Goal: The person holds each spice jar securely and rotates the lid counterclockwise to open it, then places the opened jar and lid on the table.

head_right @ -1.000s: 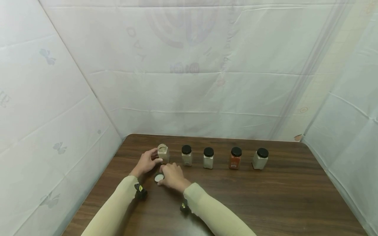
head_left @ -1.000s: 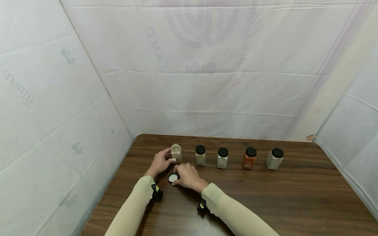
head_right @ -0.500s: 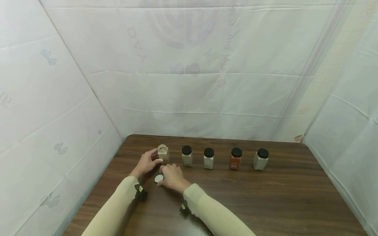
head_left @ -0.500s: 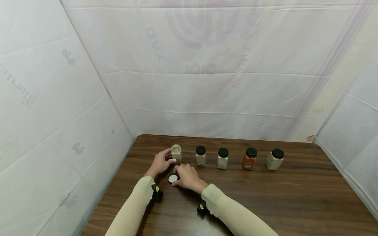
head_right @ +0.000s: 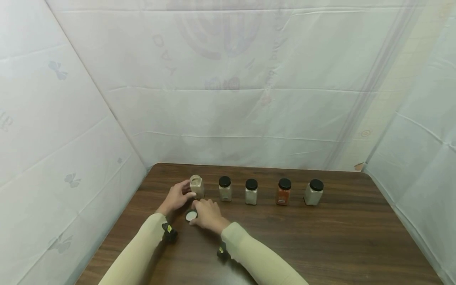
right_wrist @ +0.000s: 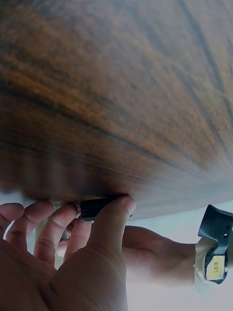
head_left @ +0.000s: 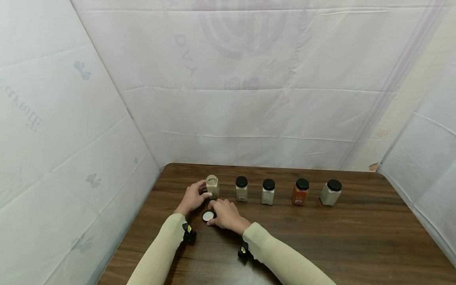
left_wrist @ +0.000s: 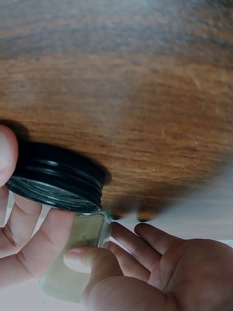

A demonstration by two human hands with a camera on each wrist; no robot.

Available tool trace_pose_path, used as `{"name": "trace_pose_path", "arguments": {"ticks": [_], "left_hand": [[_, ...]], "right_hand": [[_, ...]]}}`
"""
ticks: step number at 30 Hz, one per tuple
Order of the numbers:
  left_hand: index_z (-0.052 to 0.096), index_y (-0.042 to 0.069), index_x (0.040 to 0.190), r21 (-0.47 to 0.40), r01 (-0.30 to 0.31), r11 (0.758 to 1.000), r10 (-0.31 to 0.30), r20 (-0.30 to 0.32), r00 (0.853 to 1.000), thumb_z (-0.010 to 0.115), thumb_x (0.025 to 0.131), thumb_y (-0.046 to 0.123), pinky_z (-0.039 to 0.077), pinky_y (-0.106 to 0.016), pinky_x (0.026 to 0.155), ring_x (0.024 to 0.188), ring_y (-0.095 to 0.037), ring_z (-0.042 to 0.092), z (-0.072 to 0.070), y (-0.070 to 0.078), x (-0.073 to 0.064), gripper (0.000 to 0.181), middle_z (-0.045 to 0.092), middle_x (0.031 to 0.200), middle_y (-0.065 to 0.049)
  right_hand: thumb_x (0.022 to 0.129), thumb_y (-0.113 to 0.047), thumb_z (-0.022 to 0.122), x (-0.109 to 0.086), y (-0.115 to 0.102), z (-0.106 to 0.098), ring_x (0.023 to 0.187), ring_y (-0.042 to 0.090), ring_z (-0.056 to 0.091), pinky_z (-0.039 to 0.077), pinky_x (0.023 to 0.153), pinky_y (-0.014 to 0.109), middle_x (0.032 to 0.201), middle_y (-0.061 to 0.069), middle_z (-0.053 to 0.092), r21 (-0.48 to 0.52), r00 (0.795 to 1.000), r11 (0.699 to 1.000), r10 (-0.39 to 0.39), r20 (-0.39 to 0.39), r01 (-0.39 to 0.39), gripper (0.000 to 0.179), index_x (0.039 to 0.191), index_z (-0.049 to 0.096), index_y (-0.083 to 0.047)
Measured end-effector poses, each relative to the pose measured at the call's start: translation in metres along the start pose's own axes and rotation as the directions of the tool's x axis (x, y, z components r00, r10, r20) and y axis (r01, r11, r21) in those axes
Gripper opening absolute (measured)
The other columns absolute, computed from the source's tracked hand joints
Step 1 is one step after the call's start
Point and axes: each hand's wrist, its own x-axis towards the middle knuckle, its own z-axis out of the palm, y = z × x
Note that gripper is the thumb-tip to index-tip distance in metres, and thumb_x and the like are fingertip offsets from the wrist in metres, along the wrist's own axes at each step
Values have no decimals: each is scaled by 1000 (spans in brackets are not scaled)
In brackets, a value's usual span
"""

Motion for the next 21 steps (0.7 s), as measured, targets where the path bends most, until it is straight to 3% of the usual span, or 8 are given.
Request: {"name": "trace_pose_path", "arguments": {"ticks": [9,21], "left_hand": [[59,4,141,24,-17,1000,17,4,1000,75,95,10,51,-51,102,119,-33,66,-1,1,0,49,69,130,-16],[57,7,139,54,-46,998,44,37,998,74,96,10,50,-53,103,121,-34,65,-6,4,-1,46,67,133,-16]], "right_hand": [[84,-49,83,-5,1,-5,100,23,60,51,86,43,116,-2,65,20,1000,1000,-10,-1,10,50,123,67,-23],[95,-44,74,-22,0,-41,96,20,56,49,80,39,117,-1,63,-4,995,997,-72,-74,72,44,130,66,-20]]}}
